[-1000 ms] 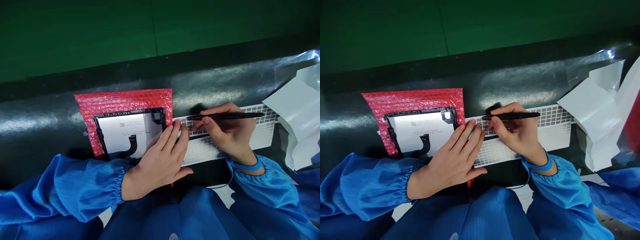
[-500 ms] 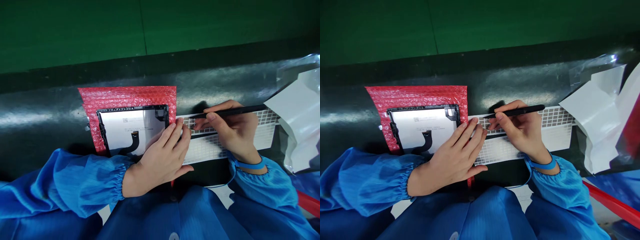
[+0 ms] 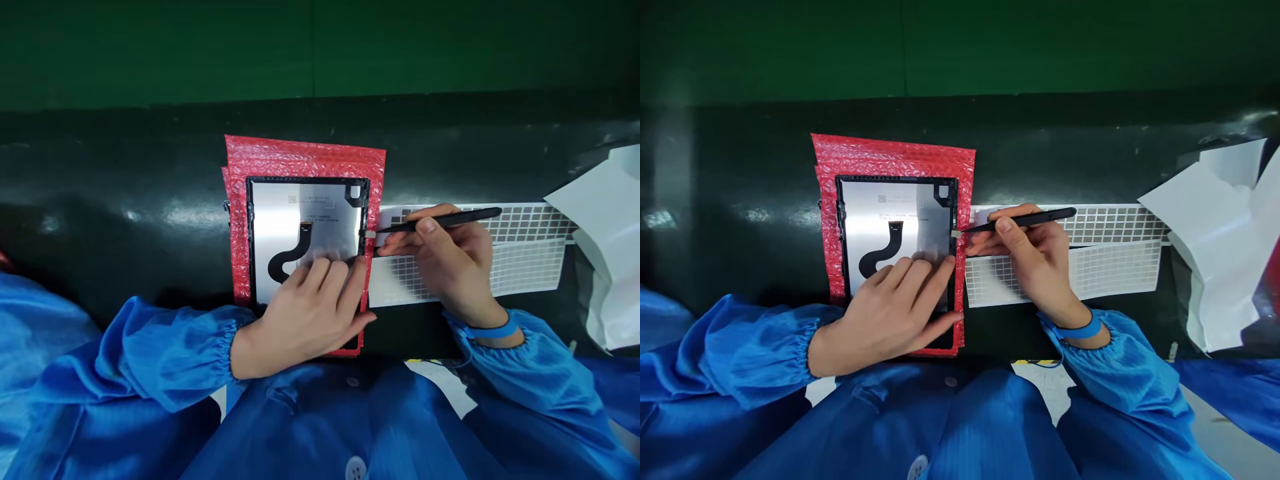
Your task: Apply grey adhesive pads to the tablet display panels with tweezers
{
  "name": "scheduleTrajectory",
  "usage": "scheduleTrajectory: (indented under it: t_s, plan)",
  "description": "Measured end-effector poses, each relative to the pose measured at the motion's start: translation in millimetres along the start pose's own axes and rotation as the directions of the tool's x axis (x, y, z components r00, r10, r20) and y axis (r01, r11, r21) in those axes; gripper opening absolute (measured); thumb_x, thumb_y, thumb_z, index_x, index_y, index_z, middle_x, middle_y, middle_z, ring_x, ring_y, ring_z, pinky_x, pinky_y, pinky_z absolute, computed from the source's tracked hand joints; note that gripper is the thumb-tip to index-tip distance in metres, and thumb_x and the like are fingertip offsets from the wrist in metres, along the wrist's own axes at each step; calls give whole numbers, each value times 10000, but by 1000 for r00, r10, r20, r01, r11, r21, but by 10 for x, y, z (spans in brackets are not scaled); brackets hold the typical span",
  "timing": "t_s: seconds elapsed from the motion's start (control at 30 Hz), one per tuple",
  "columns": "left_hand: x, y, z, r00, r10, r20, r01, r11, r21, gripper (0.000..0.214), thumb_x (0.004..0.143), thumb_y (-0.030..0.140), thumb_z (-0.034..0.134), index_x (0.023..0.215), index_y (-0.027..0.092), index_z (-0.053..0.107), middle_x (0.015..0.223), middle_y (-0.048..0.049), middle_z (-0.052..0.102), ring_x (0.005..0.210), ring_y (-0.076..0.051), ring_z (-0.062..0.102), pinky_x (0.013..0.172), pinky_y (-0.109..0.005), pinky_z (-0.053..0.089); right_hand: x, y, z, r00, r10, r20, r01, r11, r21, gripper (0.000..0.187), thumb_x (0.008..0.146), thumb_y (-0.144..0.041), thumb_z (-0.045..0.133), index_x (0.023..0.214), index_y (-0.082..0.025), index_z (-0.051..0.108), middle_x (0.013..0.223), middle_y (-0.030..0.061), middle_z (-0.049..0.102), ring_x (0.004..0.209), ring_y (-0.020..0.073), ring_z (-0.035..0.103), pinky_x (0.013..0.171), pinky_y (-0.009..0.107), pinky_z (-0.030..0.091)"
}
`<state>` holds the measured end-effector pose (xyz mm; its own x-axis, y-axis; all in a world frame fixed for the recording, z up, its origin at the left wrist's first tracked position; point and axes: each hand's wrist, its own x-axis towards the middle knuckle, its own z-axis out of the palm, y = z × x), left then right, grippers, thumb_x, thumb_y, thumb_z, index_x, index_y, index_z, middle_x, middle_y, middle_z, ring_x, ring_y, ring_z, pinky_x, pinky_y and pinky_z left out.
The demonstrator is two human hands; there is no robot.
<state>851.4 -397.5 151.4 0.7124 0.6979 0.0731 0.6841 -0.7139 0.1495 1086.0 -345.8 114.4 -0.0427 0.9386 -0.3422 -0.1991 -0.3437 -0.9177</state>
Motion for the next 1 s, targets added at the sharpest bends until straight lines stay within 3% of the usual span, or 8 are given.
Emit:
scheduleTrajectory:
  t_s: [0.13,0.37,1.0]
  plan:
    - [-48,-87,110,1000,14,-5,-14,999,51,567,1168,433,505,1517,21,677,1173,-189,759,988,-296,708,731,-386,564,-49,63,36,999,-8,38,6,999,36,227,930,-412,942,1031,-236,839,882,55,892,789,224,886,762,333,766]
    - [-58,-100,144,998,56,-22,-53,991,121,497,1167,435,548,1471,81,719,1164,-141,775,1011,-274,741,741,-368,582,-164,185,19,995,-60,74,58,998,28,141,1021,-358,852,1072,-228,829,902,54,896,776,216,883,774,338,773]
    - [-34,-98,213,997,41,-61,-35,994,99,496,1150,455,583,1432,75,731,1134,-120,791,922,-243,742,670,-367,527,-163,251,-18,981,-143,129,149,988,-42,94,1065,-325,803,1137,-267,817,939,37,888,825,228,882,803,406,787]
